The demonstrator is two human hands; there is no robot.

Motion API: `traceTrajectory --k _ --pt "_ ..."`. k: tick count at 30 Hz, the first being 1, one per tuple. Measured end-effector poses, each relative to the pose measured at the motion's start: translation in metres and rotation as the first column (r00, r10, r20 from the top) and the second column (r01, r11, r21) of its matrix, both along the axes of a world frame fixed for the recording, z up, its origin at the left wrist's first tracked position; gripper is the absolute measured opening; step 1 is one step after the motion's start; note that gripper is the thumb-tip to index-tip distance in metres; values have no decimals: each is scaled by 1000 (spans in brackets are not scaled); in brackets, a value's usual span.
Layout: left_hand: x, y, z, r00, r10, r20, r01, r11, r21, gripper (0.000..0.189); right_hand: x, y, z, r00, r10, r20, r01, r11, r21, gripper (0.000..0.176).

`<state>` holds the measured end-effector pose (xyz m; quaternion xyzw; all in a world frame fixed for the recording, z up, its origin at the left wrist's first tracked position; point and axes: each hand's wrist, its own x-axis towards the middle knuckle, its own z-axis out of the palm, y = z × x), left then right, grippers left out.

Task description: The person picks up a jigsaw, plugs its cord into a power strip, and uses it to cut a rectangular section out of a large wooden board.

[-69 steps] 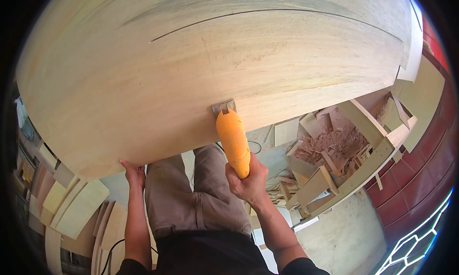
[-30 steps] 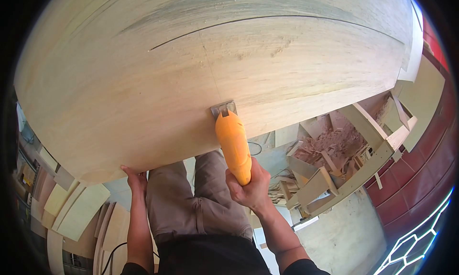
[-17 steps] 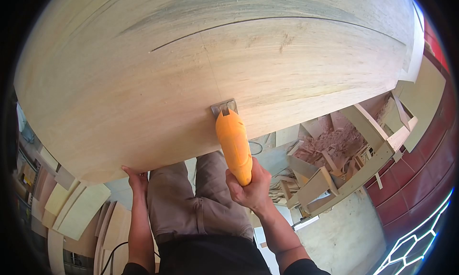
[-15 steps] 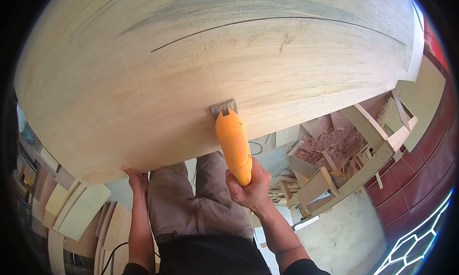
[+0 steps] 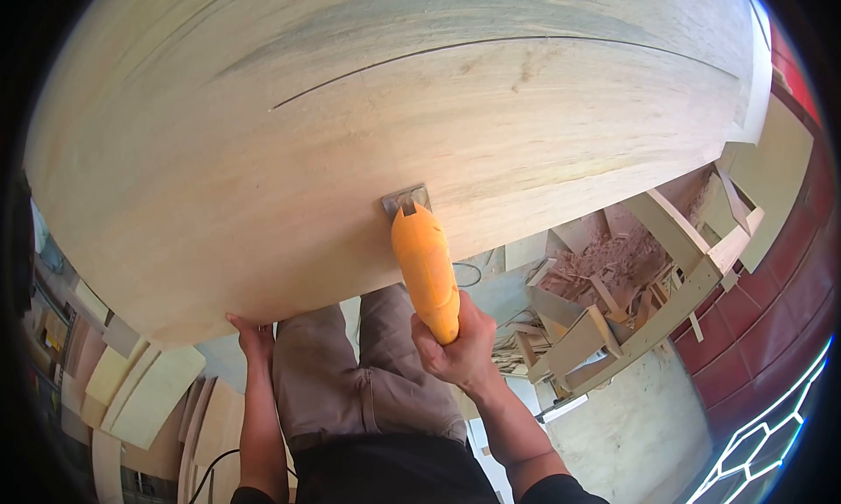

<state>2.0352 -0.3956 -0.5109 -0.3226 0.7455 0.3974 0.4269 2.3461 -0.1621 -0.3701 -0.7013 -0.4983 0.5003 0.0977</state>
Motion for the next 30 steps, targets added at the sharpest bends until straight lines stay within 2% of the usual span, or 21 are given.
traceTrajectory --k 6,16,25,30 --pt "1 3 1 1000 3 1 -3 1000 -5 83 -2 7 3 998 42 36 -41 999 -11 23" --pt "-3 -3 -2 999 45 23 -44 999 -13 82 -7 11 3 1000 15 21 -15 1000 4 23" --pt "-2 0 0 1000 -10 18 11 1000 -18 85 -6 15 2 999 40 13 -40 999 -4 23" --pt "-2 0 -1 1000 13 16 -12 999 -36 84 -9 19 1 999 47 2 -47 999 9 23"
